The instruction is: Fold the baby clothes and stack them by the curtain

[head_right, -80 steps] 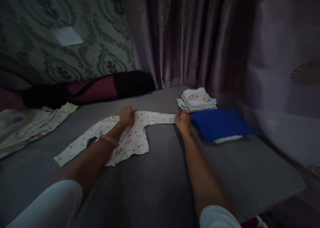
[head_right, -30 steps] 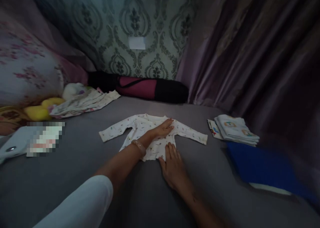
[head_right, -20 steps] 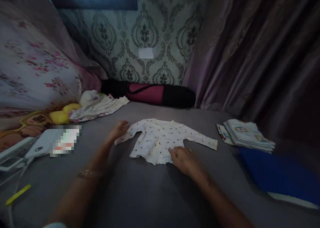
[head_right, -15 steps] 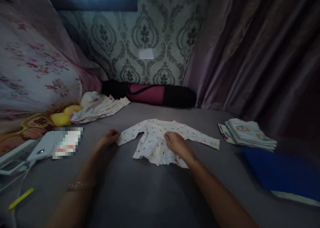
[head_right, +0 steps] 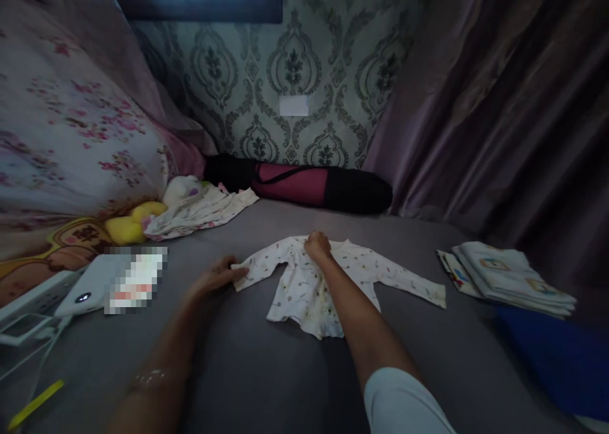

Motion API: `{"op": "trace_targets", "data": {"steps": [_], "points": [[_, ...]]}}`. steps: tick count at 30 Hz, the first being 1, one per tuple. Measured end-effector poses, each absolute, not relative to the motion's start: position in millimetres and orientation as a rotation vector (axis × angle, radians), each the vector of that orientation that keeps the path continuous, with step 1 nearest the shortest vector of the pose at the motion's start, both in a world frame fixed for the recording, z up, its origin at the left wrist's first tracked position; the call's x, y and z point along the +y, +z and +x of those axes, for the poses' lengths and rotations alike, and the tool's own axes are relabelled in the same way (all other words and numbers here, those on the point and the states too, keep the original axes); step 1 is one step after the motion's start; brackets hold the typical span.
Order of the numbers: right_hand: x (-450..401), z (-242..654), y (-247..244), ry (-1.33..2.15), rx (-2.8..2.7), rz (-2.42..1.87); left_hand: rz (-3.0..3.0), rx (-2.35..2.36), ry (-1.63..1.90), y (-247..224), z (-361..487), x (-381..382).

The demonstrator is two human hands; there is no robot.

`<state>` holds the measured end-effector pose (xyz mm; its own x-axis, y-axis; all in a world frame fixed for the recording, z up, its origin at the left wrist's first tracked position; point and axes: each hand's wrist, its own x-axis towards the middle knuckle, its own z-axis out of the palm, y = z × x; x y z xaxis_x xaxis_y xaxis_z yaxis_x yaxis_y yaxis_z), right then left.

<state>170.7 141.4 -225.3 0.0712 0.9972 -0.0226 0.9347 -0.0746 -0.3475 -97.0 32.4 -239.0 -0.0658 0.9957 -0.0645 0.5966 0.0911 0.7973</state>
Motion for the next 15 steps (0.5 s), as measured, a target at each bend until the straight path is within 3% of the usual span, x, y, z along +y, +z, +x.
{"op": "trace_targets", "data": {"steps": [7,15], "points": [[136,172,-233,0.222,-1.881,-2.097,1.229,1.743,1.397,-250,-97,51],[103,161,-229,-0.138,-2.276,-1.746,1.463,1.828,1.239,-261,-99,57]]}}
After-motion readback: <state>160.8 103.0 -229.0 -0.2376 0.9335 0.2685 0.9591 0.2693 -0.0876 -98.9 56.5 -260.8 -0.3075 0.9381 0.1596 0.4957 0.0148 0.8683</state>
